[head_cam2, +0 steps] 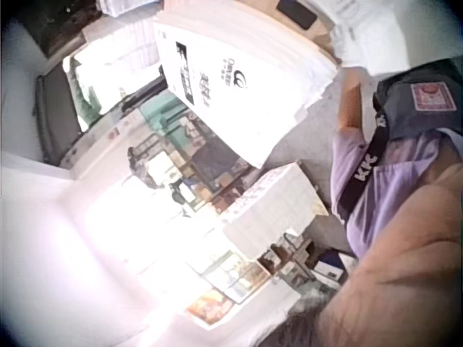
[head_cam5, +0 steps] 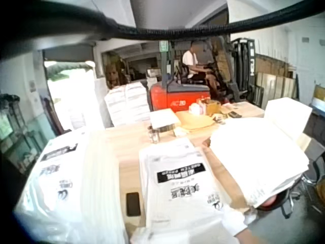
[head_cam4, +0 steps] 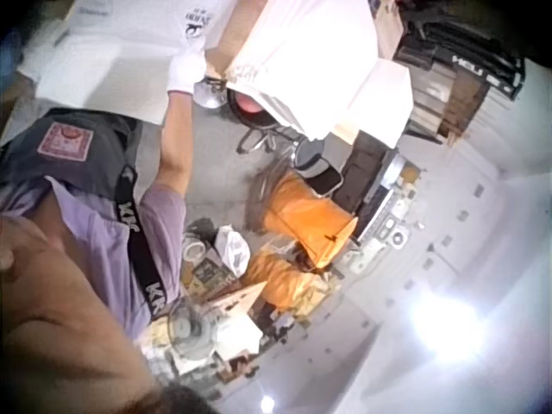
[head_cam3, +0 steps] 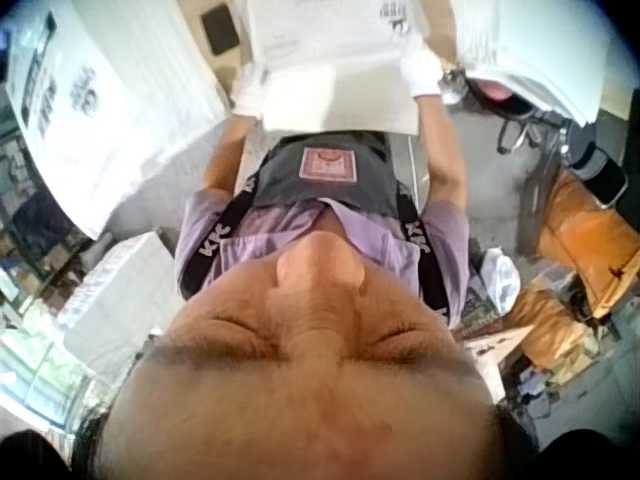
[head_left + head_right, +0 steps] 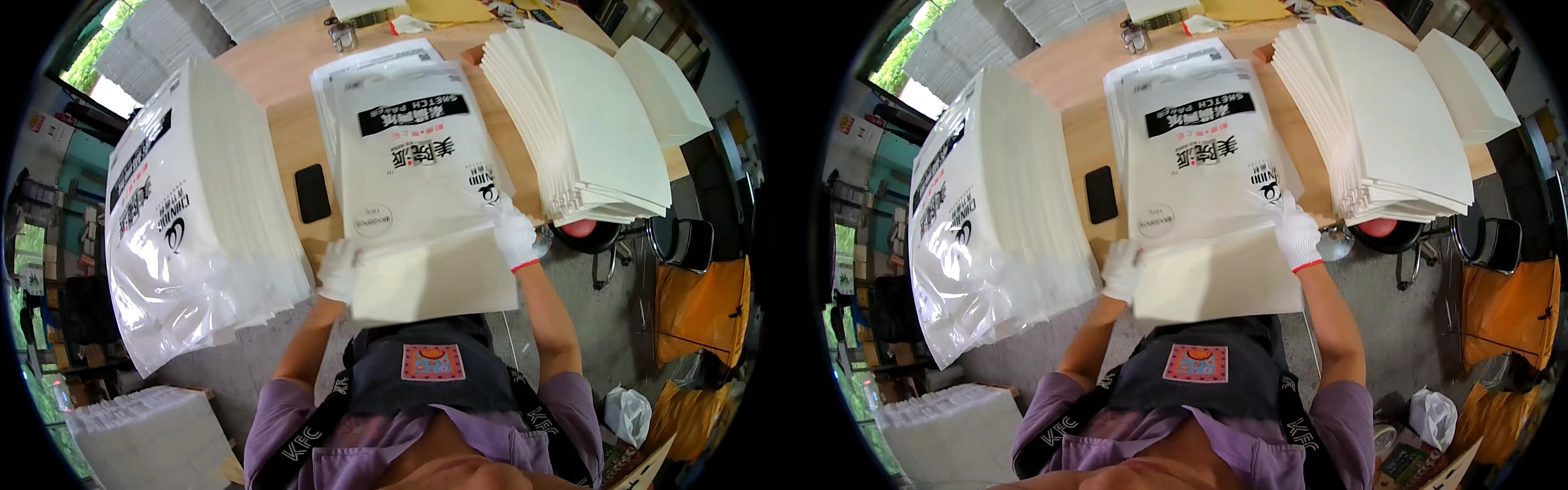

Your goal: The person places a stack of paper sheets into a plastic bag by hand and then sets the filled bag onto a separate pile on the table.

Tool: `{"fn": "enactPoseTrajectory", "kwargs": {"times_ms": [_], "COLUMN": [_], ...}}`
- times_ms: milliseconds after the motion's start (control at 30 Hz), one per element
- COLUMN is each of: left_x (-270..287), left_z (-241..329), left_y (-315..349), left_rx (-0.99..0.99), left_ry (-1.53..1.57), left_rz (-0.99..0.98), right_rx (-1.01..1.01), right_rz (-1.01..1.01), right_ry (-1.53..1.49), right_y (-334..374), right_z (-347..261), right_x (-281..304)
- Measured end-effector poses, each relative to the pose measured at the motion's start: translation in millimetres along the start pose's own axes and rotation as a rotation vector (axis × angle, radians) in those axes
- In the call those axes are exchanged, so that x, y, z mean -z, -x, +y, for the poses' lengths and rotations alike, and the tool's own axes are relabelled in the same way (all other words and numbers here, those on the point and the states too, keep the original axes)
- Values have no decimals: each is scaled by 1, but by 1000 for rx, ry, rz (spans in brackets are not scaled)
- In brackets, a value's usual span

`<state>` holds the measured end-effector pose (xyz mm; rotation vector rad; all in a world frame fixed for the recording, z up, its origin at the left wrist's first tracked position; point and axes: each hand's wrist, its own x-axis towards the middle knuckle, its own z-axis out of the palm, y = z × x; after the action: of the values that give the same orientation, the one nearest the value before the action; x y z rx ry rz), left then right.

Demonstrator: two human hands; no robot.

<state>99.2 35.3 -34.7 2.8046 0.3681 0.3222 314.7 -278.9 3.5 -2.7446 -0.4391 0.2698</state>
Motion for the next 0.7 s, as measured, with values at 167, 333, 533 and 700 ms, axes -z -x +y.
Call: {"fn": "enactPoseTrajectory", "kwargs": {"times_ms": [167, 333, 533, 700], "left_x": [75, 68, 25, -5], "left_z": [23, 41, 4, -20], "left_y": [75, 118, 101, 130], "left_rx": [5, -13, 13, 677], "left_ry": [219, 429, 342, 883], "left_rz": [22, -103, -71, 86], "right_rx": [148, 191, 144, 223], "right_rz": [-50, -123, -293, -22], "right_ry": [-302, 71, 292, -227], "right_y": [105, 173, 145, 120], "right_z": [10, 31, 40, 85], "right_x": [24, 0, 10, -8]}}
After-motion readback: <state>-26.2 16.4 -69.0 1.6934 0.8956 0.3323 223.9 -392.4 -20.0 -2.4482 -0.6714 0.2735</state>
